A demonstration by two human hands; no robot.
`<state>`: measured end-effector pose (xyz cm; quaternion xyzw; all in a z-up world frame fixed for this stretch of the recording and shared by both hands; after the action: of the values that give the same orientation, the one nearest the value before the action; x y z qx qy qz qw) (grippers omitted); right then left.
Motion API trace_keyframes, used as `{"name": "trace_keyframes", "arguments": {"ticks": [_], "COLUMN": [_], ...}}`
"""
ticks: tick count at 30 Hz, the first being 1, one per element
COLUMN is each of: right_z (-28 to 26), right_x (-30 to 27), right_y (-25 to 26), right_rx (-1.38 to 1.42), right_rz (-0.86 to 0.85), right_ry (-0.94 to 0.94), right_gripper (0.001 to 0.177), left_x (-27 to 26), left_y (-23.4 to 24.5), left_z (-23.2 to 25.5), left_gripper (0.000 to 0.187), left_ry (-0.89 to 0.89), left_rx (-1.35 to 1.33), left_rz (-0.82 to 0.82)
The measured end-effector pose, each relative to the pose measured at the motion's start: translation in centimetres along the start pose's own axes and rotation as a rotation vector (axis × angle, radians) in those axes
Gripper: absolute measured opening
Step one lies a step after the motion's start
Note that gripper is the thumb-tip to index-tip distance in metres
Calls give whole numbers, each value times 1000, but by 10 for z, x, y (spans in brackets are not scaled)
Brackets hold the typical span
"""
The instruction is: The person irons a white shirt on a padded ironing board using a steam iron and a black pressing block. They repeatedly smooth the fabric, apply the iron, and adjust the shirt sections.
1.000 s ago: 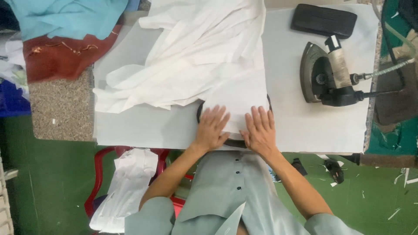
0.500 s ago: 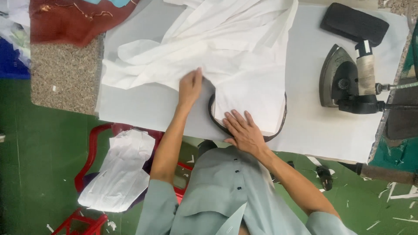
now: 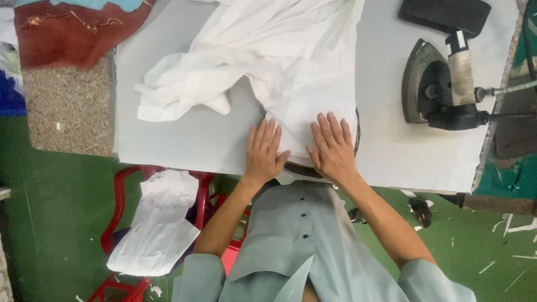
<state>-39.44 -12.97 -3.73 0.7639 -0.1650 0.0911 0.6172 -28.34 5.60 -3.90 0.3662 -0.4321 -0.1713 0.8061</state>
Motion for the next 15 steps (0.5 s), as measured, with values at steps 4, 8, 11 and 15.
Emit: {"name": "trace_keyframes", "arguments": {"ticks": [4, 8, 11, 15], "right_z": [24, 31, 57, 127], "right_x": [-2, -11, -17, 4], "right_y": [-17, -17, -2, 72], "right_rx": [16, 9, -134, -252], "right_rz": [-29, -96, -91, 247], "right_ry": [-27, -154, -230, -165], "right_gripper": [58, 61, 60, 41], "left_x": [-40, -49, -46, -2], "left_y": [-19, -19, -20, -23], "left_z": [-4, -9, -9, -11], "left_gripper": [73, 78, 78, 84], "left_ry": [26, 38, 49, 74], "left_rx": [-13, -20, -16, -56], "left_rz": [-275, -293, -302, -288]}}
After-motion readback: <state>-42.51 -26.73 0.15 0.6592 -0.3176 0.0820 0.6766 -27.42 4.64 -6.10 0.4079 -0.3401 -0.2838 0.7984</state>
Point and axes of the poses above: each hand's wrist, its own x-axis towards the middle knuckle, its own y-axis out of the back of the hand, z = x × y, the point moved 3 cm from there along x, towards the middle knuckle, and after that the axes turned 4 degrees about z, right-handed, at the moved point
